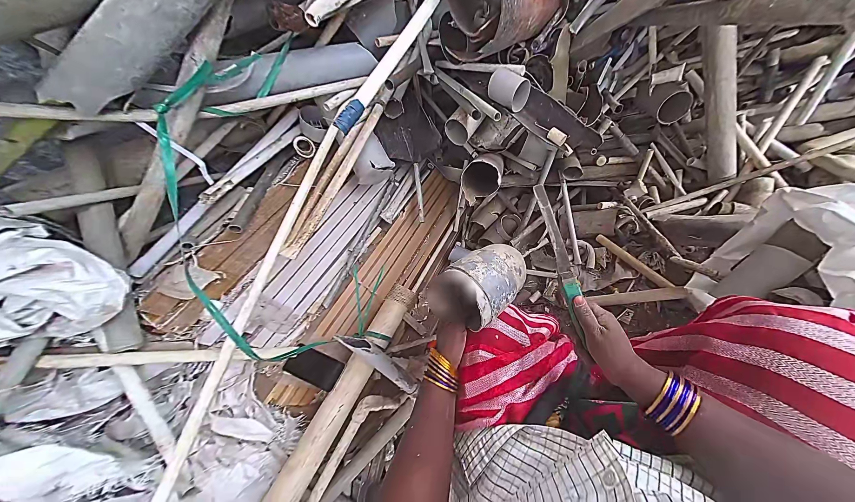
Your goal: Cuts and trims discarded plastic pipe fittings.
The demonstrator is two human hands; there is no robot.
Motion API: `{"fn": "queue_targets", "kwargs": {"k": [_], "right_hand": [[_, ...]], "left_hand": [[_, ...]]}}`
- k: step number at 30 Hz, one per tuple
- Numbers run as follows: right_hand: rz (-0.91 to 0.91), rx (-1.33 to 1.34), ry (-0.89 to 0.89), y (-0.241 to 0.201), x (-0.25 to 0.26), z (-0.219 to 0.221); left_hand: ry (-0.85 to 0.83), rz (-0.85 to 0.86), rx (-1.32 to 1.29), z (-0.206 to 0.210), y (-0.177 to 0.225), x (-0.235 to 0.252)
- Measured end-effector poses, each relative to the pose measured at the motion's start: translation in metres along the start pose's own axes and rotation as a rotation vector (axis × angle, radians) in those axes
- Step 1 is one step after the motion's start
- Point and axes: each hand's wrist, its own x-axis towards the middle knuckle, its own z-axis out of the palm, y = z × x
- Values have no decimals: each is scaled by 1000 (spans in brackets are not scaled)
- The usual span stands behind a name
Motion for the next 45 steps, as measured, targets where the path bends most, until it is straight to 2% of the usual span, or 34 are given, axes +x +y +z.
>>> {"fn": "queue_targets", "kwargs": {"k": [1,4,5,7,9,10,12,13,14,16,18,19,22,23,25,27,28,30,32,34,36,37,40,41,44,45], "right_hand": [[37,-20,0,0,1,-1],[100,-178,-226,3,0,-7],[66,-187,-206,4,1,-8],[-39,-81,-32,4,3,-7],[-45,58,81,2,3,1],[1,36,22,4,0,2],[116,-101,-220,7,-3,2],[119,-136,-255,8,-4,3],[79,-129,-222,8,-3,2],[-23,23,-45,6,1,2],[-18,209,85,2,2,9],[27,209,55,3,-1,12],[149,47,-315,10,-11,17],[137,47,-346,10,-13,19],[93,177,-236,6,-11,20],[170,348,-67,1,-10,24],[231,371,-50,2,-11,25],[273,284,-249,11,-20,26],[210,229,-374,18,-26,28],[182,267,-253,13,-21,27],[239,326,-99,8,-16,27],[251,298,-113,9,-16,26],[196,144,-346,19,-25,27],[174,121,-328,18,-25,26],[202,171,-124,8,-19,26],[221,162,-128,7,-18,25]], "left_hand": [[-2,1,-4,-1,-1,0],[-12,21,-23,-3,0,0],[-18,26,-24,-5,-1,0],[-20,34,-36,-6,-3,2],[-19,42,-43,-8,-5,2],[-19,44,-39,-9,-6,2],[-16,41,-27,-11,-4,1],[-12,39,-34,-11,-4,0],[-10,36,-40,-12,-4,0],[3,20,-43,-13,-4,-1],[22,12,-30,-14,-4,-1],[23,16,-21,-15,-4,-2],[17,25,-56,-16,-9,-1],[19,23,-73,-17,-10,-1],[37,13,-85,-16,-8,-1],[50,-5,-72,-16,-8,-2],[53,-6,-63,-16,-9,-1],[42,2,-63,-16,-11,1],[39,-3,-80,-16,-12,1],[55,-32,-98,-15,-13,4],[72,-44,-83,-16,-14,5],[65,-42,-89,-16,-14,5],[39,-22,-111,-17,-18,7],[44,-25,-102,-16,-16,5],[71,-41,-77,-13,-10,3],[70,-43,-78,-13,-9,2]]}}
